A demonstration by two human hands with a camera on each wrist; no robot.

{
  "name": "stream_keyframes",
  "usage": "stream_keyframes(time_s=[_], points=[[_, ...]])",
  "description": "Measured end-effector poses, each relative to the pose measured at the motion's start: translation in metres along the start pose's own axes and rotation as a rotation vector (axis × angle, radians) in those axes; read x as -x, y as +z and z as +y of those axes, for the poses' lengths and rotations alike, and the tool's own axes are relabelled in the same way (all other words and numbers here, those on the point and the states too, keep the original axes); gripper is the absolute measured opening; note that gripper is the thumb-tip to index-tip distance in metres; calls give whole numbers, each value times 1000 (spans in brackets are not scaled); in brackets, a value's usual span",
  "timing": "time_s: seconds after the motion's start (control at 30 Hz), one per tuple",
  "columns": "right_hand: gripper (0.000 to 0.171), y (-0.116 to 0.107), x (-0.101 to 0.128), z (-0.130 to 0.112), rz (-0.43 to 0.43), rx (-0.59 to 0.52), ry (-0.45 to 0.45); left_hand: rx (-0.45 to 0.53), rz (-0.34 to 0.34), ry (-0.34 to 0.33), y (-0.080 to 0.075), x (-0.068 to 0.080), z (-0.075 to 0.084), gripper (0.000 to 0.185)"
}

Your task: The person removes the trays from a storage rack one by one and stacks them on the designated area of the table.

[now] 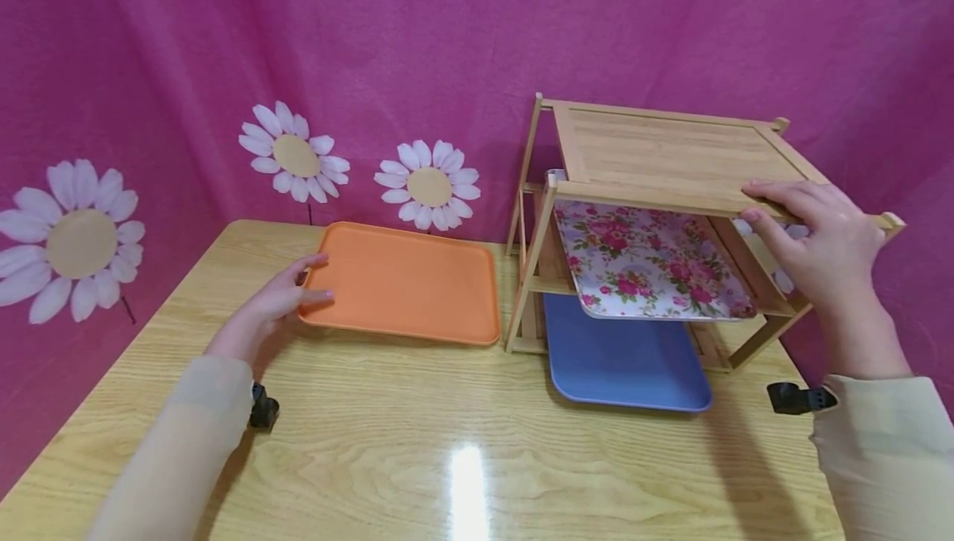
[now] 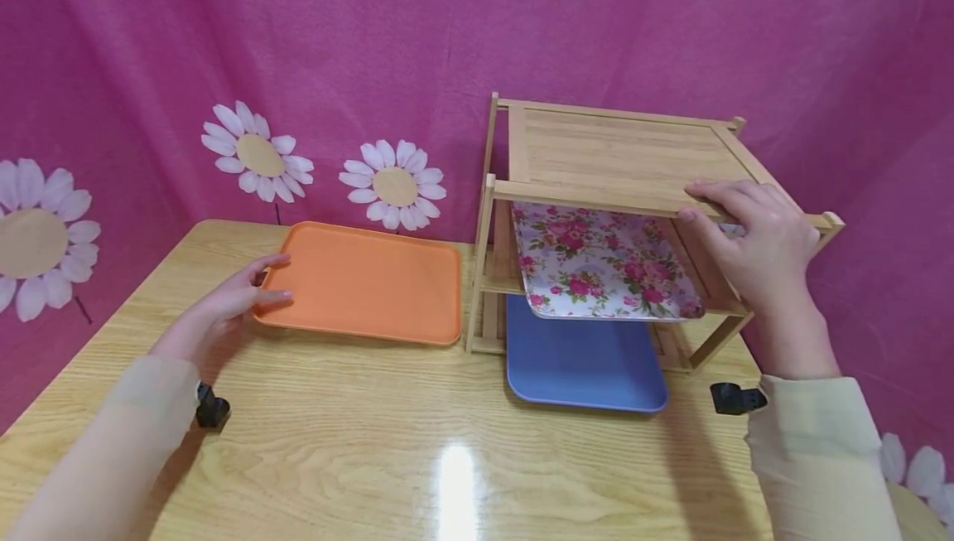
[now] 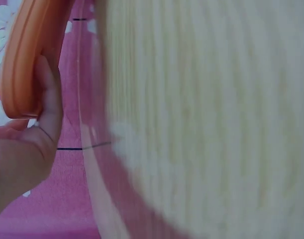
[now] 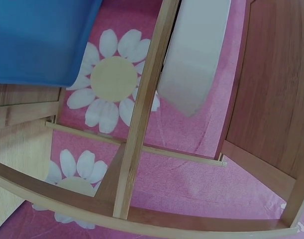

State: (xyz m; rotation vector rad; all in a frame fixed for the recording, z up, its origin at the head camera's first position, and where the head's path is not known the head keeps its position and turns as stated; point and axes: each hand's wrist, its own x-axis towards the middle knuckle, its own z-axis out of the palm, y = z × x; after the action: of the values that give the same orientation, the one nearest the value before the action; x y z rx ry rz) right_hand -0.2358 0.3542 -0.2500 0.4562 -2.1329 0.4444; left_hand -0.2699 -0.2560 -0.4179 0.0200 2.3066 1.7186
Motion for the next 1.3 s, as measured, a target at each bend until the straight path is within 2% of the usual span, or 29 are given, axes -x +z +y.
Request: stream_keyframes(time_s=[0.07, 0.23, 0.4, 0.57, 0.8, 0.93, 1.17, 1.3], points=[[34, 0, 0, 1, -2, -1, 0, -74, -6, -8, -1, -3, 1, 84], [34, -1, 0, 1, -6, -7, -8, -243, -31, 20, -2, -10, 2, 92], [34, -1, 0, 1, -4, -1, -12, -317, -78, 30, -2, -13, 2, 93], [33, 0, 0, 0, 8, -10, -7, -434, -91, 42, 4, -14, 5, 98], [34, 2, -1, -1, 12, -45, -18, -648, -68, -47, 11, -18, 10, 103], [34, 1, -1, -2, 11, -33, -11, -759, -84, -70, 14, -20, 11, 102], [33, 1, 0, 0, 12, -25, -12, -825, -112, -121, 14, -22, 14, 100], [33, 1, 0, 1, 18, -30, -16, -845, -102, -121, 12, -23, 13, 100]])
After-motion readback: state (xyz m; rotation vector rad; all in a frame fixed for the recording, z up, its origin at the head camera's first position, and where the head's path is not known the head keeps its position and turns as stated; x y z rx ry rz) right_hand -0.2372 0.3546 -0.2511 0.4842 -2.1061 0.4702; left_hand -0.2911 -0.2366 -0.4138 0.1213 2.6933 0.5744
